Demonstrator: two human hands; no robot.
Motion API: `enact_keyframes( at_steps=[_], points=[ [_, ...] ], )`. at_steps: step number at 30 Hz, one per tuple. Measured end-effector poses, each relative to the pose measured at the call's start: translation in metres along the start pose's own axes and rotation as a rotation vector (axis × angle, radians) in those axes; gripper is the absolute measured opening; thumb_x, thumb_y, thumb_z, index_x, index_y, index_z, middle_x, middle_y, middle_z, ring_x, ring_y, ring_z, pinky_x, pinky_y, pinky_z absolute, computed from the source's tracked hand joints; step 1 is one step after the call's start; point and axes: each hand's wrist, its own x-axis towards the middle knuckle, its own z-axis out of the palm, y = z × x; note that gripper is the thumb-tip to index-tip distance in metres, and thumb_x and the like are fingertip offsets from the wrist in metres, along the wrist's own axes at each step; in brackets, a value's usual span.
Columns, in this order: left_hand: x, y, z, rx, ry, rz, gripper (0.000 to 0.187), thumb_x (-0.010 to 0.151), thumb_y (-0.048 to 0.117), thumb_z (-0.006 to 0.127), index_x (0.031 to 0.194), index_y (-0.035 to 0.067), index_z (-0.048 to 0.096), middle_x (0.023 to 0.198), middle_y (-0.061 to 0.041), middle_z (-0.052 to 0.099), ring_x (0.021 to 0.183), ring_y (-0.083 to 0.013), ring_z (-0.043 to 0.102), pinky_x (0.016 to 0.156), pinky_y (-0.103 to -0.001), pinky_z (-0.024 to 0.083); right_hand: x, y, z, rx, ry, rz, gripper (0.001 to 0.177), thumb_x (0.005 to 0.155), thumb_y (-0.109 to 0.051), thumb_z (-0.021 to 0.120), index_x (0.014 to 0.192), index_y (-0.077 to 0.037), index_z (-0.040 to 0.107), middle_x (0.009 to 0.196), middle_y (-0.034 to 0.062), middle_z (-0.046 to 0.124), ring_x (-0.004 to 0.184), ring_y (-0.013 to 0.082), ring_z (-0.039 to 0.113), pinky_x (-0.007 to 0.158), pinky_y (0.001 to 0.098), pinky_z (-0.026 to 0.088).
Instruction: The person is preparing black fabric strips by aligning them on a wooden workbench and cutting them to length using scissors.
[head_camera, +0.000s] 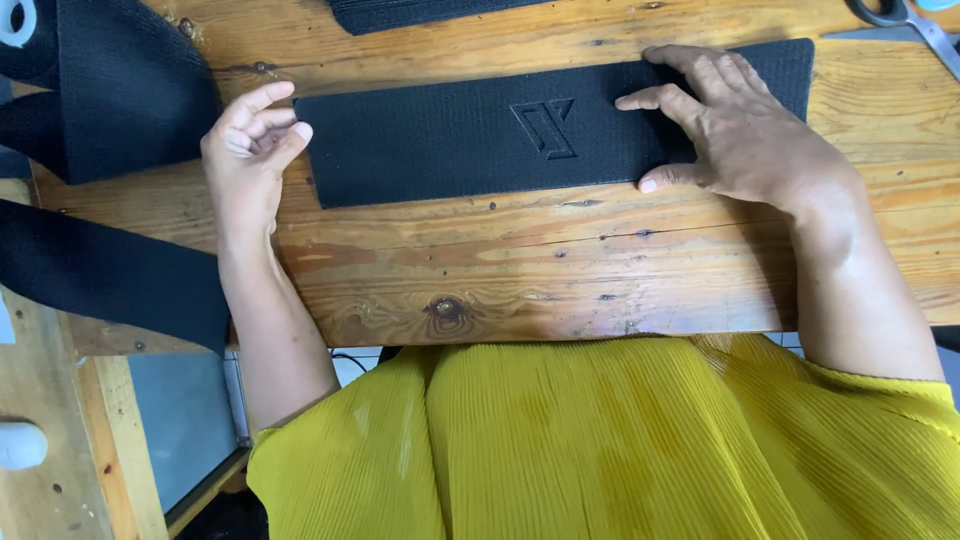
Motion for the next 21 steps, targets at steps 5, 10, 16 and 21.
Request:
enact_keyframes(
  at_steps=[5, 10, 16, 21],
  points=[
    [0.000, 0.000, 0.001, -0.061, 0.016, -0.032, 0.033, 0.103, 0.005, 0.072, 0.136, 0.007, 0.065, 0.109, -0.008, 0.073, 0.092, -0.0058, 0.066, 0.080, -0.019, 0.059, 0.000, 0.002, 0.001, 0.004, 0.001, -0.008, 0.080, 0.077, -0.042, 0.078, 0.150, -0.019, 0.052, 0.163, 0.0233, 0.032, 0.151, 0.0419, 0.028, 0.122, 0.0541, 0.019],
    [0.003, -0.005, 0.001, -0.158, 0.067, -0.095, 0.037, 0.098, 0.009, 0.079, 0.132, 0.008, 0.064, 0.102, -0.006, 0.075, 0.084, -0.0031, 0.065, 0.077, -0.017, 0.061, 0.000, 0.002, 0.001, 0.002, 0.006, -0.019, 0.080, 0.078, -0.040, 0.078, 0.150, -0.018, 0.051, 0.163, 0.0235, 0.032, 0.151, 0.0423, 0.029, 0.122, 0.0545, 0.019],
    [0.003, -0.008, 0.000, -0.216, 0.090, -0.110, 0.040, 0.097, 0.004, 0.079, 0.133, 0.008, 0.061, 0.099, -0.007, 0.076, 0.081, -0.0043, 0.067, 0.076, -0.017, 0.061, -0.001, 0.002, 0.001, 0.001, -0.002, -0.007, 0.081, 0.076, -0.038, 0.079, 0.150, -0.019, 0.051, 0.163, 0.0227, 0.032, 0.151, 0.0416, 0.028, 0.122, 0.0538, 0.019],
    [0.003, -0.008, 0.001, -0.236, 0.114, -0.116, 0.034, 0.097, 0.002, 0.079, 0.124, 0.012, 0.062, 0.097, -0.008, 0.076, 0.079, -0.0057, 0.067, 0.074, -0.019, 0.061, 0.000, -0.004, -0.003, 0.036, -0.019, 0.023, 0.080, 0.076, -0.037, 0.078, 0.150, -0.019, 0.051, 0.165, 0.0204, 0.030, 0.153, 0.0393, 0.025, 0.123, 0.0525, 0.016]
  ],
)
